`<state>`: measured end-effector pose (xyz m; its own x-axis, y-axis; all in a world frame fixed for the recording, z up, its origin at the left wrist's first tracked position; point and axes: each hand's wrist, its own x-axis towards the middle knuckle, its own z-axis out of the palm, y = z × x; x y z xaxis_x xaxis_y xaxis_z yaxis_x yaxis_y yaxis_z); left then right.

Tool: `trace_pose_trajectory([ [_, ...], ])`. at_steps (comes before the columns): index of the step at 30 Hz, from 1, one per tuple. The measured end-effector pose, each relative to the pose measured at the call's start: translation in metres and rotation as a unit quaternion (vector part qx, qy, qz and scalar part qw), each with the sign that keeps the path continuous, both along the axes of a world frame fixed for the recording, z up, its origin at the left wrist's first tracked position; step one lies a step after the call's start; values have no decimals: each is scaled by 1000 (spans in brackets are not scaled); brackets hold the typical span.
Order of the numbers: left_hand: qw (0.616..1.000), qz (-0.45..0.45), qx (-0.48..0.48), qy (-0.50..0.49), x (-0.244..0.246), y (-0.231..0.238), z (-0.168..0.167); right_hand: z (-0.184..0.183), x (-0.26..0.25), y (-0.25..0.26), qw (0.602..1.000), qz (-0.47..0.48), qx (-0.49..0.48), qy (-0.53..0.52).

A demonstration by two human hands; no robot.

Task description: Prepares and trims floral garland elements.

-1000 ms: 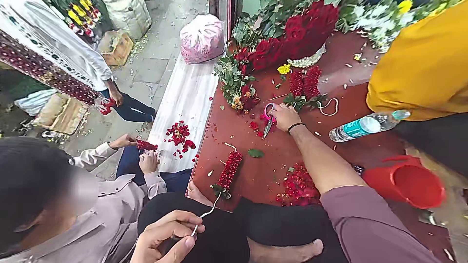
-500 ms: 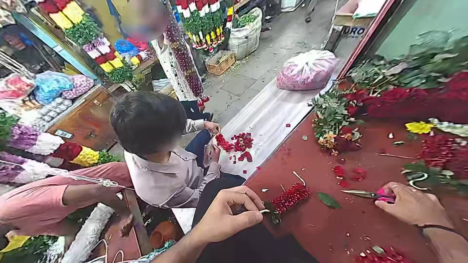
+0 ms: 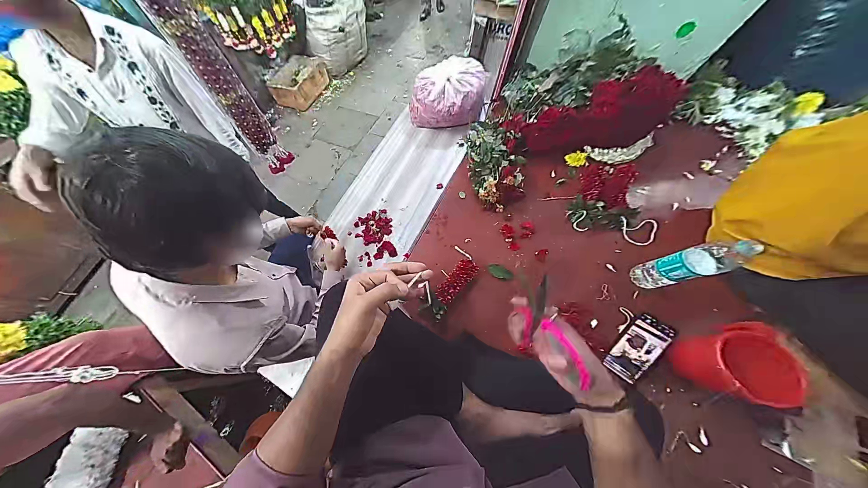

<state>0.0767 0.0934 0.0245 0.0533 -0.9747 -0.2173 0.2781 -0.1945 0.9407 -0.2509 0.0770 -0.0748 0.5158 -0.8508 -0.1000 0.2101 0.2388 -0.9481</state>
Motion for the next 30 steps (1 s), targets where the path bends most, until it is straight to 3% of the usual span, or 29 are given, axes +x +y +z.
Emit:
trace_pose_trajectory([
  [5, 997, -73, -20, 1, -10, -7, 13, 39, 49, 46, 989, 102, 30, -107],
  [15, 986, -162, -31, -24, -16, -12, 25, 60, 70, 35, 987, 124, 42, -93],
  [19, 979, -197, -15, -40, -17, -14, 30, 63, 78, 40, 992, 55, 72, -89],
  [23, 975, -199, -19, -98, -20, -15, 29, 65, 73, 45, 997, -20, 14, -78],
  [25, 978, -185, -37, -89, -17, -17, 25, 57, 60, 32, 994, -108, -7, -10],
  [27, 981, -178, -41, -58, -13, -16, 21, 29, 39, 4, 965, -186, 20, 184],
  [30, 979, -193, -57, -30, -15, -17, 23, -40, 11, -36, 847, -211, 99, 478],
])
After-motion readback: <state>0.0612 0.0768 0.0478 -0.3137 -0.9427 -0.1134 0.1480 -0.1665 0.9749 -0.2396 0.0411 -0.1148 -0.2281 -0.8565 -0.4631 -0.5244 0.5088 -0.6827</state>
